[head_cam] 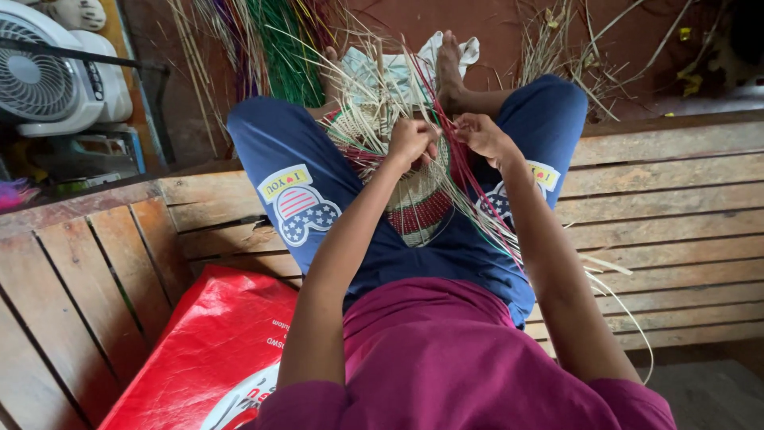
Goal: Weave dried plant fibers into a circular pattern
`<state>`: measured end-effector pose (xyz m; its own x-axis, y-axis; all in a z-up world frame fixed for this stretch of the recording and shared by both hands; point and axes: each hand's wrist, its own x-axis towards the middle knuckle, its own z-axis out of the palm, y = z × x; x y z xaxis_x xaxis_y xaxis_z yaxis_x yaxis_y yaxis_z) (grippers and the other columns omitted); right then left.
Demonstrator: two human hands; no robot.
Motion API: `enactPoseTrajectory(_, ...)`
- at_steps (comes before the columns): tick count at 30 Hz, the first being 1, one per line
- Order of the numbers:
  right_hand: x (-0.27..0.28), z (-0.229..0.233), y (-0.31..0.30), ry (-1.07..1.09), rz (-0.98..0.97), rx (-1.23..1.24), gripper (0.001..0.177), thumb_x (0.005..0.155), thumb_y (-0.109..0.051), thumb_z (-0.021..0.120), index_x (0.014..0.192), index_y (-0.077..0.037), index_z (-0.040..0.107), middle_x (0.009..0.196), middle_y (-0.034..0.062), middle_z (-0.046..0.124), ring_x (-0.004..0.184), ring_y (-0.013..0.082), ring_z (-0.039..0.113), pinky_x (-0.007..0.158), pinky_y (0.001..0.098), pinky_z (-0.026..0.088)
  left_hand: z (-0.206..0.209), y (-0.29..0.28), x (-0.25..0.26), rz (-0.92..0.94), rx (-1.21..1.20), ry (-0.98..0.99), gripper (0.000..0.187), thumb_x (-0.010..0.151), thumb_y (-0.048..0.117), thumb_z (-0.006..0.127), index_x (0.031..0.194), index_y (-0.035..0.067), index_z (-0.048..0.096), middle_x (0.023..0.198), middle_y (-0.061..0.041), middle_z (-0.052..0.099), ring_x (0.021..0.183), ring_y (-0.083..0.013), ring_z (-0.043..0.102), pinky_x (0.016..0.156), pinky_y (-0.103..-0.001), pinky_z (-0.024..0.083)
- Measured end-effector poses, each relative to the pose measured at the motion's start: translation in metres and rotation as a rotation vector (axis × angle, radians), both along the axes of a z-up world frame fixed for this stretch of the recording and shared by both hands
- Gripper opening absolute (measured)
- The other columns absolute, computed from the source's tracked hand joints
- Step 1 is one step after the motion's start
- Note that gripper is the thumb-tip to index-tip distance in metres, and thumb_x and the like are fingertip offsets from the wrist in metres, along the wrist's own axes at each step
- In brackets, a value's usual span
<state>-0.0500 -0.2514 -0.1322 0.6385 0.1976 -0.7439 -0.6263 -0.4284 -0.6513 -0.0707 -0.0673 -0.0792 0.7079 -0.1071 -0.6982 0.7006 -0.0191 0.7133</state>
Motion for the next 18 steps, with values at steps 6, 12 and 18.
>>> enactPoseTrajectory(6,0.002,0.006,0.002,-0.001,0.006,0.021,0.012,0.078,-0.014,0.059,0.088,-0.008,0.059,0.072,0.0077,0.055,0.070,0.0208,0.056,0.063,0.0375,0.048,0.009,0.003,0.005,-0.023,-0.126,0.023,0.017,0.073,0.020,0.061,0.070,0.003,0.058,0.048,-0.012,0.058,0.035,-0.0140,0.056,0.030,-0.015,0.034)
enactPoseTrajectory(12,-0.001,0.031,0.007,-0.031,0.011,0.062,0.010,0.079,-0.014,0.058,0.086,-0.007,0.057,0.072,0.0048,0.052,0.072,0.0185,0.052,0.067,0.0355,0.046,-0.009,-0.010,0.008,-0.166,0.446,-0.232,0.024,0.067,0.032,0.057,0.046,0.022,0.064,0.035,0.002,0.053,0.038,-0.0173,0.057,0.045,-0.024,0.047)
enactPoseTrajectory(18,0.006,0.047,0.013,-0.007,0.040,0.024,0.009,0.083,-0.017,0.058,0.090,-0.011,0.060,0.074,0.0067,0.054,0.074,0.0209,0.054,0.068,0.0391,0.047,0.032,0.028,0.045,0.201,0.179,-0.174,0.023,0.067,0.023,0.061,0.047,0.010,0.060,0.038,-0.005,0.056,0.030,-0.0137,0.056,0.030,-0.020,0.043)
